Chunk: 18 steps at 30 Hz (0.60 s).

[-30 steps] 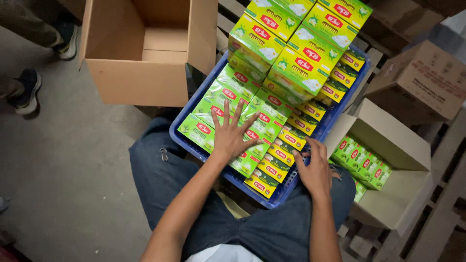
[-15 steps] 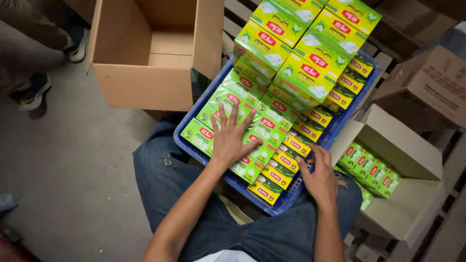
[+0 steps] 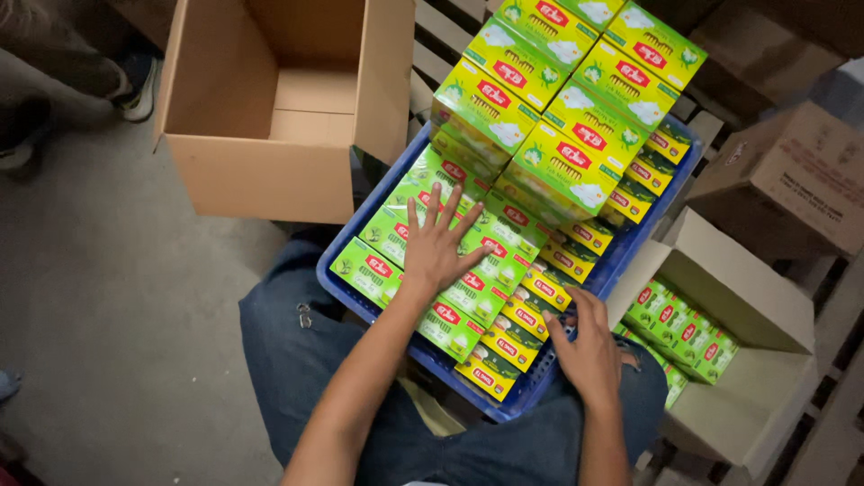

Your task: The person repeatedly picks up small green and yellow boxes from a cardboard box and places them into a blue crate resting on their lap. The person arranges the boxes in rows within the crate.

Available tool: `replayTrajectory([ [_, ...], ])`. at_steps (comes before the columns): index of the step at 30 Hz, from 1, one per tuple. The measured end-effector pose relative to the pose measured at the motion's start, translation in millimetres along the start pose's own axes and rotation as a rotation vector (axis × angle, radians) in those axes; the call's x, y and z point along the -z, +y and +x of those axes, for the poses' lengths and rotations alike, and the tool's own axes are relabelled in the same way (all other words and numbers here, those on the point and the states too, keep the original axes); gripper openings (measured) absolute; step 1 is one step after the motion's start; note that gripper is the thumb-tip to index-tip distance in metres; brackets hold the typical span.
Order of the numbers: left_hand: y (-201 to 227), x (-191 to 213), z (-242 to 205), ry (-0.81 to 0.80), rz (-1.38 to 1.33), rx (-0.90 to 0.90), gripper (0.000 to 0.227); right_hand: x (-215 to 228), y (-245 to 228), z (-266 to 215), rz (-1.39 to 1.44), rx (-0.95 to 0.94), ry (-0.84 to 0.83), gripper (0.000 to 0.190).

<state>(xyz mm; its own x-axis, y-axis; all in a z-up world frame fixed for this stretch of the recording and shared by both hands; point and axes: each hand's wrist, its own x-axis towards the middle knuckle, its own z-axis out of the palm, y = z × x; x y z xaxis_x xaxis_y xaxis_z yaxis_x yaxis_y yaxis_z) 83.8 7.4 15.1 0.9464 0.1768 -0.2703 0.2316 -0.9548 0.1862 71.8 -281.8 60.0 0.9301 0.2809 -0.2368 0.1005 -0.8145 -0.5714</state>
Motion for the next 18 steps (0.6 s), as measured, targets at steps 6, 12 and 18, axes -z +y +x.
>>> replayTrajectory([
  [6, -12.3, -44.0, 10.3, 0.283, -0.007, -0.091, 0.087, -9.1, 17.5, 11.1, -0.080, -0.003, -0.044, 0.062],
  [12, -13.6, -54.3, 17.0, 0.308, -0.005, -0.098, 0.088, -10.0, 25.6, 11.3, 0.019, 0.058, 0.004, 0.055],
  [18, 0.5, -54.7, 8.8, 0.339, -0.186, -0.149, 0.074, -12.8, 41.2, 3.4, 0.242, 0.193, 0.295, 0.026],
])
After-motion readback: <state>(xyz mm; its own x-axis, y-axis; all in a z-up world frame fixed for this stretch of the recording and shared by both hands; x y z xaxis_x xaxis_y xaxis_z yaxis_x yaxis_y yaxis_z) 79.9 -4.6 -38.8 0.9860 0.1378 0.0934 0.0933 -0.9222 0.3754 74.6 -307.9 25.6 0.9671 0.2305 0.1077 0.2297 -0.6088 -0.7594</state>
